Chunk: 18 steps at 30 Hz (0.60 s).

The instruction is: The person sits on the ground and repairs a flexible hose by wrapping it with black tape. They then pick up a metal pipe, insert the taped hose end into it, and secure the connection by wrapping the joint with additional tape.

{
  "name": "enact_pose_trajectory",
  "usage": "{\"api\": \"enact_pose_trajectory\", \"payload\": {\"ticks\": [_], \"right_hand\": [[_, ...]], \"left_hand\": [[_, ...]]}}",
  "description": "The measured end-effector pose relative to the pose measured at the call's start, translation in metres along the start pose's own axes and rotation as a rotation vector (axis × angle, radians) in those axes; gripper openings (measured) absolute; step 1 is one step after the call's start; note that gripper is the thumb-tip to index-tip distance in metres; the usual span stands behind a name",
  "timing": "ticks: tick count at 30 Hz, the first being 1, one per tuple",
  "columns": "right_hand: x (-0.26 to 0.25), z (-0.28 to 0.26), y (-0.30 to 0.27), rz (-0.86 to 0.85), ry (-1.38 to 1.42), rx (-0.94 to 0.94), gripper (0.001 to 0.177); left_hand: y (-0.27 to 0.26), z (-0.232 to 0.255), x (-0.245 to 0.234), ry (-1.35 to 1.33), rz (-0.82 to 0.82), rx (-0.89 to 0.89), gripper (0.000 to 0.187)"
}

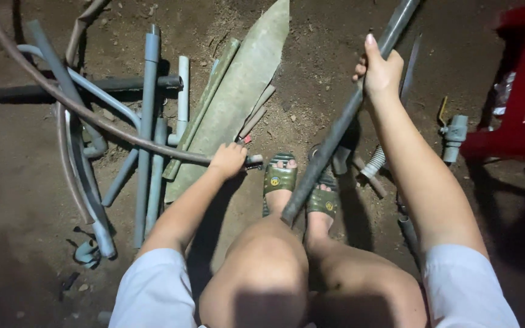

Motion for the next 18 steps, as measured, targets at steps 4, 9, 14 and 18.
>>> {"api": "enact_pose_trajectory", "payload": {"ticks": [4, 9, 14, 18], "right_hand": [[-0.010, 0.032, 0.022, 0.090, 0.065, 0.011, 0.040], [-0.027, 0.075, 0.045, 0.198, 0.209, -0.003, 0.032], [-0.032, 0.081, 0.056, 0.263, 0.327, -0.013, 0.026], [-0.040, 0.105, 0.063, 0.309, 0.426, 0.062, 0.025]], "left_hand": [[-0.006, -0.007, -0.022, -0.458, -0.179, -0.002, 0.037], [-0.052, -0.002, -0.165, -0.448, 0.153, 0.083, 0.039], [-0.076, -0.015, -0.236, -0.476, 0.178, 0.087, 0.064], [-0.088, -0.017, -0.243, -0.552, 0.147, 0.105, 0.109]]}}
Point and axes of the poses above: each hand's wrist, its own y-axis towards the middle knuckle, its own x-axis out of the palm, z = x × y, the point moved 7 cm from there along y, towards the middle knuckle, and after that the axes turned 10 degrees about -z, right-handed, at the moved point
